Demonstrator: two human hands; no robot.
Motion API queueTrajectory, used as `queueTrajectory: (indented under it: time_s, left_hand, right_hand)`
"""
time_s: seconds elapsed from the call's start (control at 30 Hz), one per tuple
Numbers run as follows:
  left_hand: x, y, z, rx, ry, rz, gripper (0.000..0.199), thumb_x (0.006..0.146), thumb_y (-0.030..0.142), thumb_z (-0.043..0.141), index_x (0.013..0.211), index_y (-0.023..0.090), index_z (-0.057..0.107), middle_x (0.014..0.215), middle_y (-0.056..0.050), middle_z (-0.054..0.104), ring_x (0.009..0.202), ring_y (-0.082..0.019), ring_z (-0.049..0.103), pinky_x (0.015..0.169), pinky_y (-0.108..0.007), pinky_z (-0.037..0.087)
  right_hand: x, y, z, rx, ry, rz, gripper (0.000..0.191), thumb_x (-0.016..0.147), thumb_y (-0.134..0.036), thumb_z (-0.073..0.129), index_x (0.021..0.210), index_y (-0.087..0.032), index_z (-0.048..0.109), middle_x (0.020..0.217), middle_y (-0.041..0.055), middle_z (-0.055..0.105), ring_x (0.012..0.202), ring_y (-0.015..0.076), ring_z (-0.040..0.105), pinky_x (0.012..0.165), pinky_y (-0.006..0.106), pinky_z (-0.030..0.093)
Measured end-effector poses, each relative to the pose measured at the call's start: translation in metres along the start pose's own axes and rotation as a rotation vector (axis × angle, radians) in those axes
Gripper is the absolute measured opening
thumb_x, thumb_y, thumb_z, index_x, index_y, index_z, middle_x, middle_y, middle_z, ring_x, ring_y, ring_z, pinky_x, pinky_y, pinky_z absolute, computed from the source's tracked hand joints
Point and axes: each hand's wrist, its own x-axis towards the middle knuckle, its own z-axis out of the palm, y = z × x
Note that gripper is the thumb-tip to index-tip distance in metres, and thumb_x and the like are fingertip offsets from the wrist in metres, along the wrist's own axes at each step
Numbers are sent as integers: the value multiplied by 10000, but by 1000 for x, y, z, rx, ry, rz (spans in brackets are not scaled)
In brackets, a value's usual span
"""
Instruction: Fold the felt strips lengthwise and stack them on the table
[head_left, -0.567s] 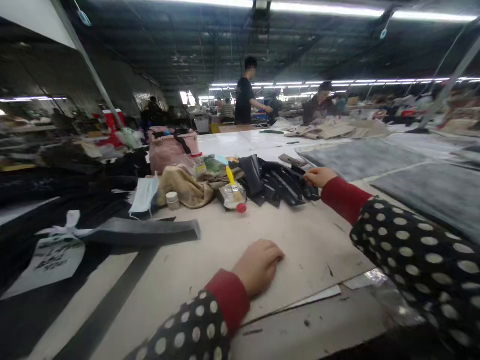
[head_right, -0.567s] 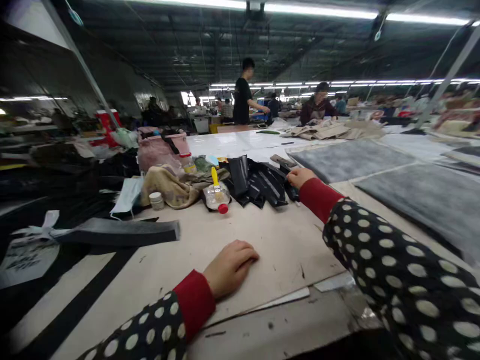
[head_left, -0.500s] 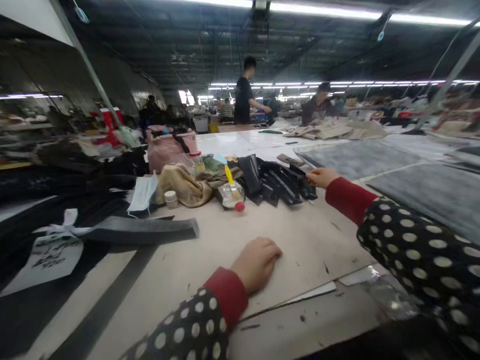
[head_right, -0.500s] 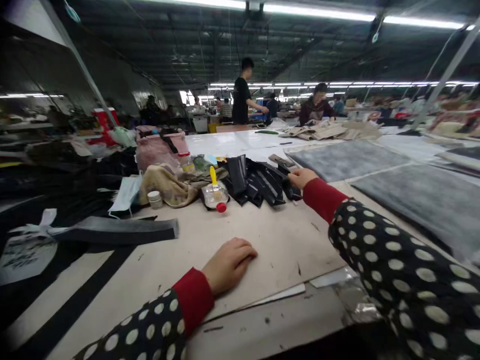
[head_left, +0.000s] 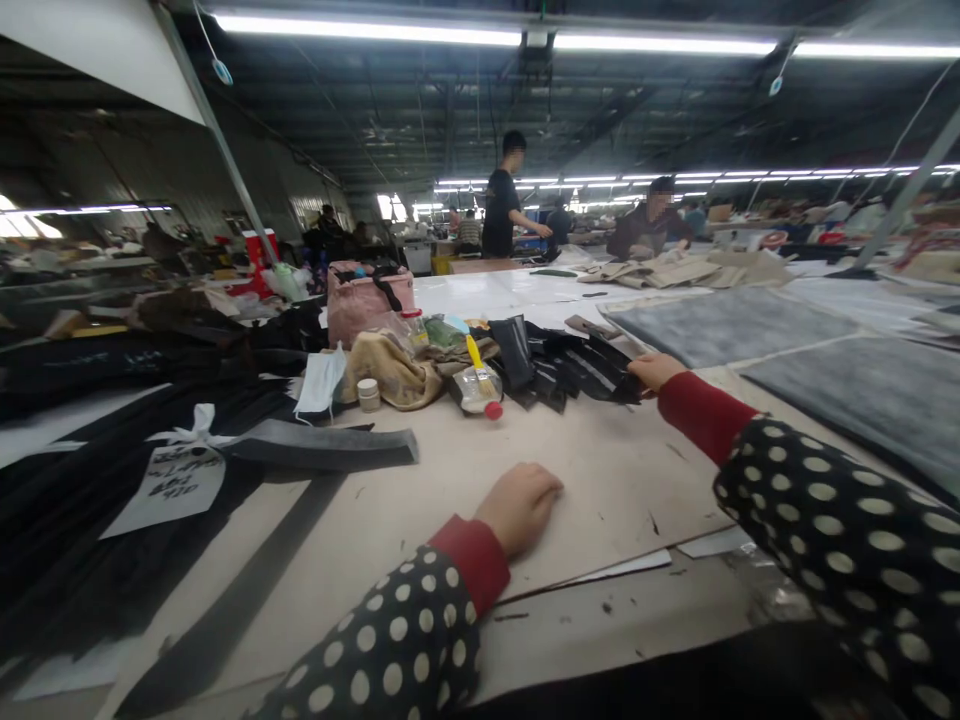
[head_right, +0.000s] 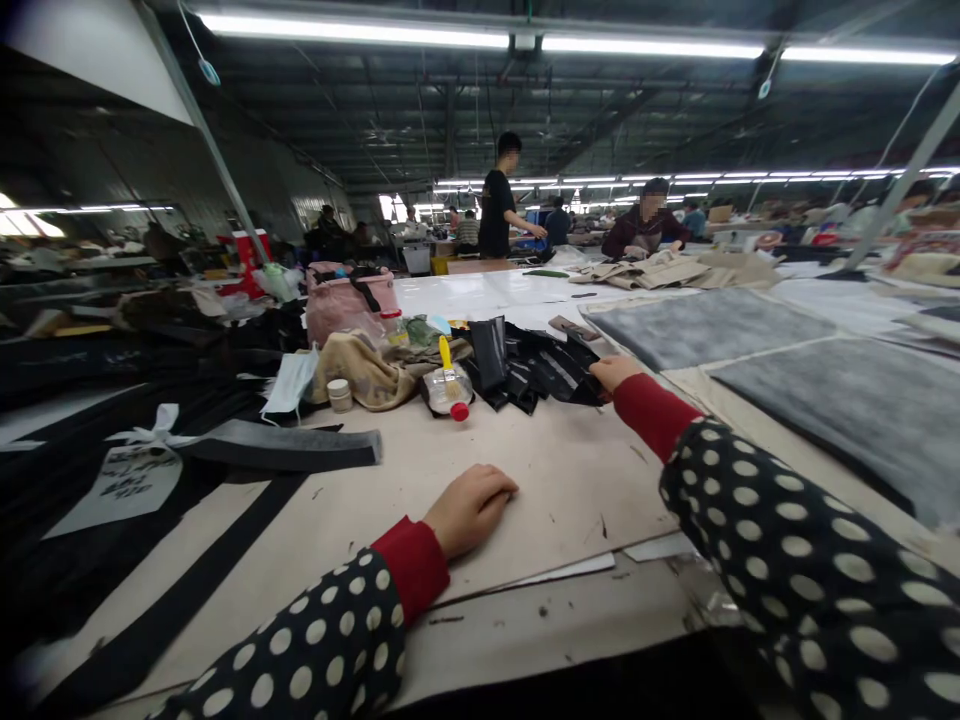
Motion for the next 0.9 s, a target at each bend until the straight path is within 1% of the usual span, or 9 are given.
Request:
queueTrajectory:
  time_s: [0.13, 0.27, 0.33, 0.47, 0.6, 0.67, 0.77, 0.83, 0.9]
  left_hand:
    - [6, 3, -2, -296, 70, -240, 279, 825, 322, 379, 932, 159, 579, 929, -60, 584, 853, -152, 526, 794, -285, 418]
    - [10, 18, -7, -969, -53, -683, 551, 803, 552, 272, 1117, 134, 446, 985, -107, 561, 680, -141, 580, 534, -241, 450]
    - [8, 24, -9, -1187, -138, -767, 615, 769, 608, 287, 1114, 126, 450, 972, -114, 568, 670, -150, 587, 506, -238, 451]
    - [-3, 20, -15, -1081, -153, -727, 334, 705, 349, 539, 939, 112, 565, 787, -56, 615, 615, -121, 559, 573, -228, 454]
    - [-9, 7, -41, -709, -346, -658, 333, 642, 135, 491, 963, 154, 578, 721, 4, 621, 609, -118, 556, 606, -232, 449]
    - [-6, 6, -62, -432, -459, -571, 337, 651, 149, 469, 964, 186, 590, 766, 15, 632, 660, -126, 566, 645, -235, 447]
    - [1, 13, -87, 21, -503, -396, 312, 669, 162, 447, 926, 217, 615, 829, 17, 644, 753, -139, 564, 716, -232, 423]
    - [2, 19, -91, 231, -501, -317, 304, 693, 173, 424, 918, 222, 622, 857, -3, 647, 784, -158, 562, 720, -245, 417]
    - [-1, 23, -85, 350, -478, -273, 305, 725, 189, 392, 925, 220, 621, 879, -28, 646, 794, -176, 565, 704, -258, 418]
  right_hand:
    - [-66, 11, -17, 339, -118, 36, 243, 697, -199, 406, 894, -131, 530, 708, 50, 595, 565, 115, 581, 418, 186, 419]
    - [-148, 19, 14, 734, -321, 93, 204, 640, -240, 453, 810, -148, 520, 595, 6, 543, 508, 107, 545, 361, 171, 369]
    - [-181, 18, 37, 779, -425, 102, 235, 656, -289, 479, 838, -147, 520, 596, -1, 539, 517, 106, 545, 364, 169, 374]
    - [-229, 3, 71, 777, -734, -14, 400, 730, -425, 475, 1019, -149, 511, 848, 68, 596, 684, 129, 589, 449, 188, 435]
    - [-248, -15, 71, 611, -924, -246, 420, 773, -462, 435, 1005, -136, 566, 857, 79, 616, 680, 118, 587, 501, 196, 448]
    - [-243, -22, 60, 467, -839, -424, 364, 787, -420, 441, 937, -132, 605, 787, 66, 632, 638, 109, 580, 540, 211, 457]
    - [-218, -28, 41, 270, -411, -755, 262, 800, -329, 446, 899, -158, 618, 825, 61, 635, 716, 126, 576, 652, 249, 465]
    - [-197, -31, 35, 114, -148, -924, 240, 804, -271, 435, 933, -162, 605, 902, 74, 627, 817, 152, 562, 745, 285, 447]
    - [-179, -34, 35, -61, -19, -1030, 263, 798, -231, 432, 995, -146, 584, 972, 91, 612, 903, 177, 538, 819, 318, 416]
